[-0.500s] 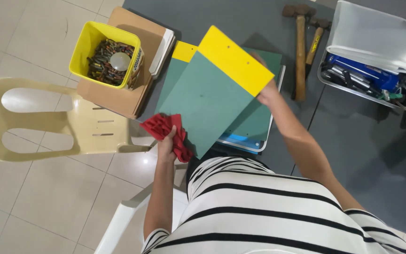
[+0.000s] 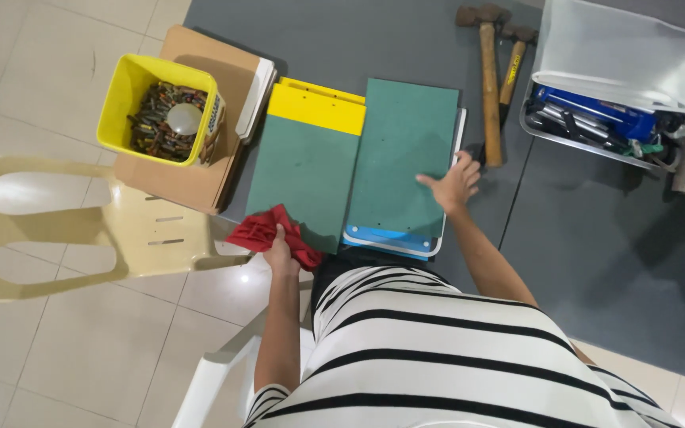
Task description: The person wipes several cutting boards with a red cloth, cleaning both sides of each board. The person then places the cleaned boards into a clear plastic container and closes the lid.
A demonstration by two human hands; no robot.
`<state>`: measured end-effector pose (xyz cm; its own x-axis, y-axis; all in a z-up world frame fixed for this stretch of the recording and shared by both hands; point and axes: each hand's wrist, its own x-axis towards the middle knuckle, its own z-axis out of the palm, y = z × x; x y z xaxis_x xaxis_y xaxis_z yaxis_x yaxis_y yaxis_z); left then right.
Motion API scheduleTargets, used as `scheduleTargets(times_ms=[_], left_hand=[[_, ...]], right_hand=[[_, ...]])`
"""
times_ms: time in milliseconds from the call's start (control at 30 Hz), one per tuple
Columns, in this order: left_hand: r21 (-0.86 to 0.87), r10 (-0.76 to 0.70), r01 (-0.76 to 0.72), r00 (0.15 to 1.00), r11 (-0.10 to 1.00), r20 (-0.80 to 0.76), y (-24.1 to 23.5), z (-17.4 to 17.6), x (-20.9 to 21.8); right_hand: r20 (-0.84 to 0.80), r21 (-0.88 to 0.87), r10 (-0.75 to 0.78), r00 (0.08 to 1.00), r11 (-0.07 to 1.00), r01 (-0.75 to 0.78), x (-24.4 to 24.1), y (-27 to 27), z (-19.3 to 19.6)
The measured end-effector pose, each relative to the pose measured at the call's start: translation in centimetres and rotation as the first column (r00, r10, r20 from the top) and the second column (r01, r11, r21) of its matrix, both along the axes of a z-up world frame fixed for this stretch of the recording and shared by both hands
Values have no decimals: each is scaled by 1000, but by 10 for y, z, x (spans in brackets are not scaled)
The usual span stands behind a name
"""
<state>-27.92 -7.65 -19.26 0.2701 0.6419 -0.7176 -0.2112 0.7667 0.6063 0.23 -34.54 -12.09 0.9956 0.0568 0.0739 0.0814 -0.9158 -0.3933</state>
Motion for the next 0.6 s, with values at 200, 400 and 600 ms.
scheduleTargets(times_ms=[200,400,600], left_hand=[[270,23,-4,997,963,-67,8,-7,9],[289,-235,501,743,816,-627,15,-38,11],[439,-37,346,818,829,-574,-12,23,26]], right_hand=[[-218,212,-14,976,975,62,11,-58,-92],[-229,499,143,963,867,-10,37,-93,-133],[-241,736,181,953,674,58,21,-82,-74]])
